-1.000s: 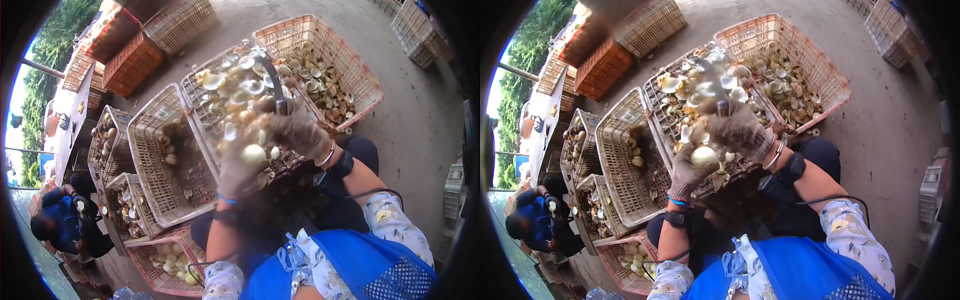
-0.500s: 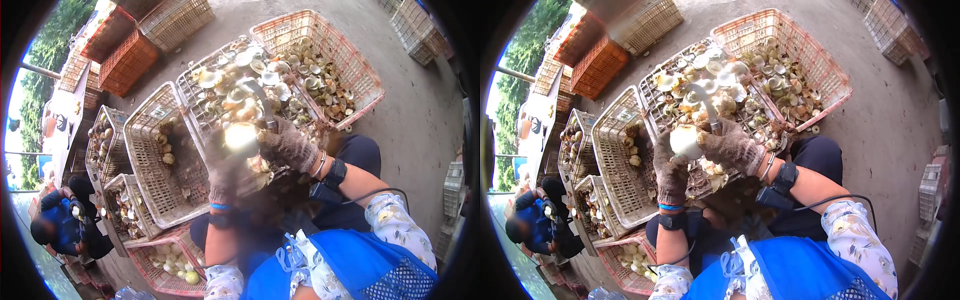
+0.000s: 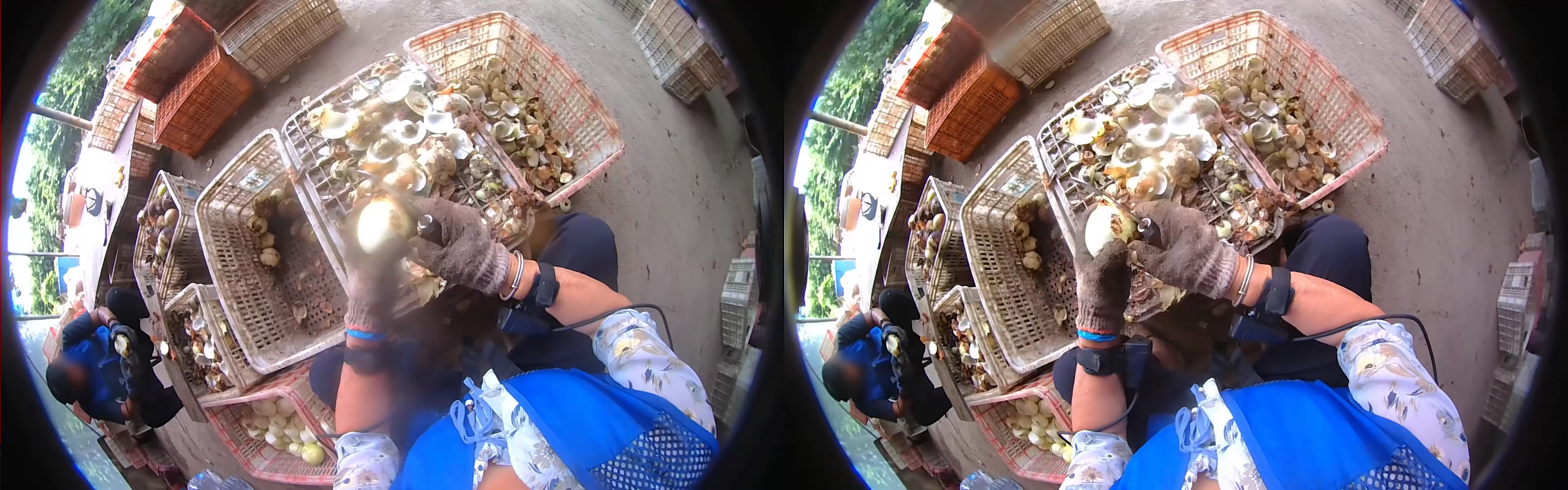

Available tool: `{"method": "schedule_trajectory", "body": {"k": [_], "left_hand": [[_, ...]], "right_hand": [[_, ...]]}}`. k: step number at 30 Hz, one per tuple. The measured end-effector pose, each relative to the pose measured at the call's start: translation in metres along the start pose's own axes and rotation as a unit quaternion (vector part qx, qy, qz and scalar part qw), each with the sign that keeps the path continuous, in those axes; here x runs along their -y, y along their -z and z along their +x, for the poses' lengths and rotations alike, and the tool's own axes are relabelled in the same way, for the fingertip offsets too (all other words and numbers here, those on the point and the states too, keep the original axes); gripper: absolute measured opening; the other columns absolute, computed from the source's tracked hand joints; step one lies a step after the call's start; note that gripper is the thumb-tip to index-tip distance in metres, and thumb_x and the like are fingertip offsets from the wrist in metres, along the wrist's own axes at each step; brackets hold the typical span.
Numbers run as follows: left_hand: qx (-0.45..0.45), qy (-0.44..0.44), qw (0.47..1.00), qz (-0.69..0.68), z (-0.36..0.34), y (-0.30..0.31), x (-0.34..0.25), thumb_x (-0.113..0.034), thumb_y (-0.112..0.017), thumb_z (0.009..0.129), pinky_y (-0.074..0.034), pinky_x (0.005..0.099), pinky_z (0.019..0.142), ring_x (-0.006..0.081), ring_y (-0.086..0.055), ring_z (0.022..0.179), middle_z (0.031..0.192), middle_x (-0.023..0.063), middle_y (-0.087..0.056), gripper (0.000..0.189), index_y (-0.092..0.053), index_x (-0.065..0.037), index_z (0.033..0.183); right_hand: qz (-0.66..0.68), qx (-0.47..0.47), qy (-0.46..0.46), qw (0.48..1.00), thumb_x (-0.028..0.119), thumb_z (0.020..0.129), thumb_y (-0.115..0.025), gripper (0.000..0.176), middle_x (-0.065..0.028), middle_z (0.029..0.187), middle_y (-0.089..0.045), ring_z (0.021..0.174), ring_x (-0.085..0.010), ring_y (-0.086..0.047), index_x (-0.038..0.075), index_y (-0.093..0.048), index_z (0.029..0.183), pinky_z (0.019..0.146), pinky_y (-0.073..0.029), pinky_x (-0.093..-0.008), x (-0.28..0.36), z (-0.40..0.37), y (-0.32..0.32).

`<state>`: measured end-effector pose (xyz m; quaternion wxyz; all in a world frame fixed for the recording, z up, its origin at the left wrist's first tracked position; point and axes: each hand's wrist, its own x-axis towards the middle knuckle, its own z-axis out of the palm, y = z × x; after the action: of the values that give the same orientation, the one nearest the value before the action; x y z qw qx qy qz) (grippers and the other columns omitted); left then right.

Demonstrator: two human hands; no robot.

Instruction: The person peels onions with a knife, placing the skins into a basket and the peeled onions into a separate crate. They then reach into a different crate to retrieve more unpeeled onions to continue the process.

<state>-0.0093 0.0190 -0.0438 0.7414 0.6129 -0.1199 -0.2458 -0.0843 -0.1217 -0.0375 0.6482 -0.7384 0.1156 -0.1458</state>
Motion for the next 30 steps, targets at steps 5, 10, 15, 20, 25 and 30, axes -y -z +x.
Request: {"method": "schedule_trajectory", "body": {"k": [5, 10, 15, 20, 25, 30], "left_hand": [[0.013, 0.021, 0.999, -0.031, -0.003, -0.009, -0.010, -0.001, -0.063, 0.076, -0.050, 0.0283, 0.086, 0.0178, -0.058, 0.104, 0.120, 0.0087, -0.056, 0.066, -0.043, -0.007, 0.139], [0.020, 0.008, 0.999, 0.024, 0.001, -0.006, 0.003, 0.004, -0.067, 0.069, -0.053, 0.0311, 0.085, 0.0200, -0.060, 0.103, 0.120, 0.0092, -0.057, 0.073, -0.046, -0.007, 0.137], [0.064, -0.267, 0.859, 0.432, 0.010, 0.005, 0.019, -0.005, -0.075, 0.073, -0.052, 0.0341, 0.091, 0.0236, -0.060, 0.107, 0.122, 0.0162, -0.057, 0.068, -0.046, -0.002, 0.135], [0.024, -0.043, 0.996, 0.077, 0.006, -0.004, 0.007, -0.005, -0.075, 0.068, -0.053, 0.0294, 0.083, 0.0185, -0.060, 0.099, 0.113, 0.0076, -0.059, 0.070, -0.047, -0.004, 0.132], [0.042, -0.020, 0.999, 0.014, 0.009, -0.006, 0.013, -0.005, -0.070, 0.070, -0.051, 0.0299, 0.089, 0.0160, -0.060, 0.102, 0.113, 0.0066, -0.060, 0.066, -0.047, -0.003, 0.132], [0.038, -0.013, 0.996, 0.079, 0.008, -0.002, 0.012, -0.003, -0.070, 0.069, -0.050, 0.0301, 0.090, 0.0171, -0.058, 0.104, 0.113, 0.0077, -0.059, 0.063, -0.050, -0.004, 0.128]], "right_hand": [[-0.116, -0.067, 0.150, 0.980, 0.011, 0.076, -0.069, 0.033, -0.0193, 0.080, -0.063, 0.074, -0.0377, -0.065, 0.001, -0.061, 0.107, 0.065, -0.053, -0.0418, -0.013, -0.002, -0.004], [-0.154, -0.082, 0.066, 0.982, 0.010, 0.077, -0.066, 0.026, -0.0195, 0.077, -0.063, 0.073, -0.0396, -0.063, 0.001, -0.061, 0.102, 0.065, -0.052, -0.0429, -0.015, 0.001, 0.000], [-0.092, -0.079, 0.106, 0.987, 0.008, 0.077, -0.064, 0.033, -0.0194, 0.080, -0.062, 0.071, -0.0353, -0.062, 0.000, -0.061, 0.109, 0.068, -0.051, -0.0402, -0.020, 0.007, 0.004], [0.100, 0.071, -0.042, 0.992, 0.018, 0.080, -0.078, 0.041, -0.0051, 0.091, -0.070, 0.081, -0.0090, -0.061, -0.001, -0.064, 0.113, 0.074, -0.052, -0.0275, -0.019, 0.019, 0.021], [0.131, 0.028, -0.166, 0.977, 0.012, 0.084, -0.069, 0.030, -0.0057, 0.084, -0.071, 0.076, -0.0114, -0.066, -0.002, -0.066, 0.110, 0.068, -0.055, -0.0272, -0.015, 0.016, 0.024], [0.042, -0.023, -0.050, 0.998, 0.010, 0.086, -0.063, 0.022, -0.0055, 0.083, -0.069, 0.067, -0.0072, -0.061, -0.002, -0.068, 0.104, 0.058, -0.050, -0.0238, -0.023, 0.016, 0.014]]}}
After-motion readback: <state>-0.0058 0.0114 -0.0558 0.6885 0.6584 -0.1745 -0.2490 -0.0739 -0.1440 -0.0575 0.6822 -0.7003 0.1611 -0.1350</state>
